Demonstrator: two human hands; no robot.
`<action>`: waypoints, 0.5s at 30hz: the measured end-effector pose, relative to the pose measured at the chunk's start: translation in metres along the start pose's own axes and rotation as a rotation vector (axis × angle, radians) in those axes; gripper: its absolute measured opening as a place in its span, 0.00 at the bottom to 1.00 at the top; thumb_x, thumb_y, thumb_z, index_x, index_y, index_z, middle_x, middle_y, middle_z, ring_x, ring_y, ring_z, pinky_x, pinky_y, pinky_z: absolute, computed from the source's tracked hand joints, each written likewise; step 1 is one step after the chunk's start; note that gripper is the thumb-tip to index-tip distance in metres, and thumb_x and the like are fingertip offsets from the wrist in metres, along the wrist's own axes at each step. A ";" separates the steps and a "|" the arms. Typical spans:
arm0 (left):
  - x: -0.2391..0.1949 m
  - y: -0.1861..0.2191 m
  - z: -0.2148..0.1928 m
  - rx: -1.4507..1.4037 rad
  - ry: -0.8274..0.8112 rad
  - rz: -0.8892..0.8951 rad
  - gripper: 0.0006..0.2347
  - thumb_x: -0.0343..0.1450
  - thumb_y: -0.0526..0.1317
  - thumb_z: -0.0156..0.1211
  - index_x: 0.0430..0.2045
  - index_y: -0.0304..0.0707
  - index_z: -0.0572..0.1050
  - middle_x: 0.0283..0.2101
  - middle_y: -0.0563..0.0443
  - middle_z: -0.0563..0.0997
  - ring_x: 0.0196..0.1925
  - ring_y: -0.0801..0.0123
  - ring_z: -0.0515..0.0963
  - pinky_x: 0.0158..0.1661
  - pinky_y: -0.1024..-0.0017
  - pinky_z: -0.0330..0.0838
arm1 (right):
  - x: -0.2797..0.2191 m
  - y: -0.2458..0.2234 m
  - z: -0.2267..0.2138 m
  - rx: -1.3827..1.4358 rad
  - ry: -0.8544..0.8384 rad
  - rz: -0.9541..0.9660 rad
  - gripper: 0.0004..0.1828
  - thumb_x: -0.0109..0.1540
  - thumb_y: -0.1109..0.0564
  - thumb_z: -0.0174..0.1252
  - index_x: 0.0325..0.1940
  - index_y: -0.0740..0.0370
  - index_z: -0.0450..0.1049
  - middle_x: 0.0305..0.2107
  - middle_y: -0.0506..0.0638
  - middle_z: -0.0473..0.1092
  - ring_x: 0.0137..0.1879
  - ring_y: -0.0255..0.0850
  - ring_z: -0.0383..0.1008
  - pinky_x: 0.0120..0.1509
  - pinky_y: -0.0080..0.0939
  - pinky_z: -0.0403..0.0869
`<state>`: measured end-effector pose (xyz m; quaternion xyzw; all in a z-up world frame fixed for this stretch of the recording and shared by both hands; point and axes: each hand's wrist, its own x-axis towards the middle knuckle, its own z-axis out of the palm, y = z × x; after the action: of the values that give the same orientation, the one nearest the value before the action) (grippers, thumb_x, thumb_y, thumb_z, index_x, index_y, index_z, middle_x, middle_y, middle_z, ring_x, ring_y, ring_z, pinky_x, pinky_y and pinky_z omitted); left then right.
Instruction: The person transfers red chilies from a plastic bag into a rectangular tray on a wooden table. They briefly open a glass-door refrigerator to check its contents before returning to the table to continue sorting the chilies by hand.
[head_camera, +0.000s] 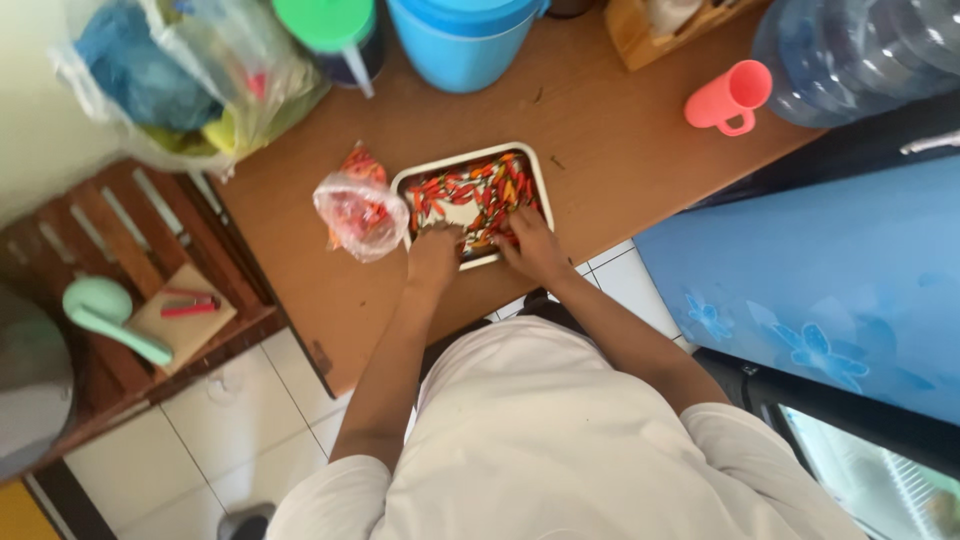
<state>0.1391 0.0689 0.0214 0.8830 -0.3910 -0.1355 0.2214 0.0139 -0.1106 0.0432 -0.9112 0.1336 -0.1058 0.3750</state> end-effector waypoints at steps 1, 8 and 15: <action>0.003 -0.007 0.011 0.100 -0.053 -0.037 0.05 0.67 0.31 0.59 0.33 0.37 0.81 0.43 0.39 0.80 0.50 0.46 0.79 0.44 0.55 0.77 | -0.006 0.006 -0.003 -0.031 -0.030 -0.048 0.17 0.60 0.50 0.67 0.42 0.61 0.70 0.41 0.56 0.68 0.52 0.55 0.70 0.55 0.53 0.71; 0.015 -0.029 0.042 0.042 -0.103 -0.060 0.08 0.63 0.25 0.59 0.27 0.38 0.80 0.46 0.41 0.78 0.55 0.46 0.74 0.54 0.57 0.72 | -0.027 0.040 -0.014 -0.111 -0.087 -0.242 0.16 0.57 0.52 0.69 0.40 0.59 0.71 0.39 0.54 0.68 0.48 0.53 0.69 0.53 0.53 0.70; 0.030 0.001 0.039 -0.023 -0.054 0.013 0.12 0.60 0.22 0.59 0.30 0.38 0.79 0.43 0.42 0.79 0.50 0.46 0.76 0.50 0.56 0.73 | -0.025 0.073 -0.024 -0.178 -0.040 -0.217 0.17 0.55 0.50 0.70 0.40 0.59 0.73 0.42 0.53 0.69 0.51 0.53 0.69 0.56 0.51 0.71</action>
<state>0.1420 0.0346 -0.0142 0.8740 -0.4009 -0.1624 0.2214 -0.0282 -0.1677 0.0057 -0.9519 0.0353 -0.1152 0.2818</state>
